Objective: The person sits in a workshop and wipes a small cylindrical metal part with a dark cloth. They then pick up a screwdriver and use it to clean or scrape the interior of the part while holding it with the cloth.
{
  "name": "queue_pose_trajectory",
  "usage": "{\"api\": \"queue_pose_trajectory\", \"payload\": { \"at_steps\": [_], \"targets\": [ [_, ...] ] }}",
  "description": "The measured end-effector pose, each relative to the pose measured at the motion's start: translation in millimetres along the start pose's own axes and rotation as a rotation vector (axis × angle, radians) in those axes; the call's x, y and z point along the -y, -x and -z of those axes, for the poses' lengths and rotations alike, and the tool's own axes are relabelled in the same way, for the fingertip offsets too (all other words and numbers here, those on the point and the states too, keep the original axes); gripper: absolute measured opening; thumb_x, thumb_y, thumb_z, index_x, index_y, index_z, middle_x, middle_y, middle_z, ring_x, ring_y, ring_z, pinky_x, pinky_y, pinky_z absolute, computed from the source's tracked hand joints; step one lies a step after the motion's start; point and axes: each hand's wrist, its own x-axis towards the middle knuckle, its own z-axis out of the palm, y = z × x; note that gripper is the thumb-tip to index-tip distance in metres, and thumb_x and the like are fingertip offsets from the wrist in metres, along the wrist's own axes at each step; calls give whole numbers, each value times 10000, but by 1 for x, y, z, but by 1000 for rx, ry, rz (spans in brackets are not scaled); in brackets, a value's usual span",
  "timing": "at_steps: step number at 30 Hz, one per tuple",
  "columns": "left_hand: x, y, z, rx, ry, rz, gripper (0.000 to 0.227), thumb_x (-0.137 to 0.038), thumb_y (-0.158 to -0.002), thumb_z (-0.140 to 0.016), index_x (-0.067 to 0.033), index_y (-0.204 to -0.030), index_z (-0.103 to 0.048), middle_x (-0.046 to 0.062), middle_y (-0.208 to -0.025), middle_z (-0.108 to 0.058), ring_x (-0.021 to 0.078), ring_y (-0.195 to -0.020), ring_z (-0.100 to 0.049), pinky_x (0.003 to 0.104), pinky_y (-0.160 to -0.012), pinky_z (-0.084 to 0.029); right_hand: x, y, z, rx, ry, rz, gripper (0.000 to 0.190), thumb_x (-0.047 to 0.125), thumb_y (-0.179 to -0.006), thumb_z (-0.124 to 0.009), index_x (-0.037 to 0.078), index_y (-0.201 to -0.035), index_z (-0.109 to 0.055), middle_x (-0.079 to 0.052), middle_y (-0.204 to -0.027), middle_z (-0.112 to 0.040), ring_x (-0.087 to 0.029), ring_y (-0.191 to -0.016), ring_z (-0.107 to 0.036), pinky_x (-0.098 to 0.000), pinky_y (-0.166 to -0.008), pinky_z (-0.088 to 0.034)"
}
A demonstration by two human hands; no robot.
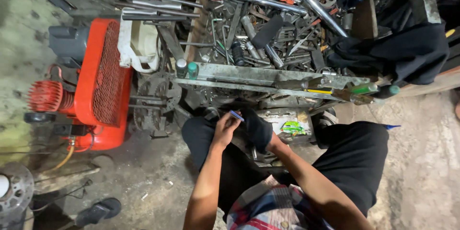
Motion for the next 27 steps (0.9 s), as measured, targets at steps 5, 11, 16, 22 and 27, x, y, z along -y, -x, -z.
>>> {"api": "queue_pose_trajectory", "payload": {
  "at_steps": [5, 11, 16, 22, 27],
  "targets": [
    [-44, 2, -7, -111, 74, 40, 348, -98, -958, -687, -52, -1303, -670, 16, -1096, -735, 66, -919, -621, 213, -796, -476, -14, -3, -7, 109, -136, -76, 240, 132, -857, -647, 82, -1092, -648, -115, -768, -667, -231, -641, -596, -387, -564, -492],
    [24, -4, 7, -178, -31, 21, 228, -83, -926, -806, 27, -1104, -715, 42, -923, -734, 83, -765, -622, 224, -665, -490, -16, 9, 1, 80, 145, 64, 166, 135, -800, -721, 68, -945, -677, -136, -746, -673, -275, -603, -612, -412, -550, -492],
    [19, -2, 0, -254, -16, 42, 244, -81, -971, -862, 74, -976, -674, 78, -838, -677, 131, -695, -613, 277, -623, -504, 6, 12, 2, -112, 9, 342, 221, 88, -837, -648, 38, -1052, -653, -148, -886, -697, -277, -733, -656, -400, -622, -528],
    [-40, 7, -17, -70, 163, 211, 271, -91, -870, -725, -94, -1141, -720, 7, -965, -772, 96, -803, -712, 247, -745, -567, -112, 25, -28, 59, -204, -8, 71, 65, -780, -727, 35, -766, -664, -115, -611, -613, -277, -516, -499, -405, -465, -425],
    [32, 3, 8, -141, 57, 48, 164, -35, -939, -805, 27, -1016, -674, 58, -915, -734, 136, -797, -671, 288, -738, -560, -12, 7, 1, 27, 57, 30, 87, 99, -780, -701, 39, -835, -672, -118, -686, -648, -219, -555, -607, -382, -507, -462]
  ]
}}
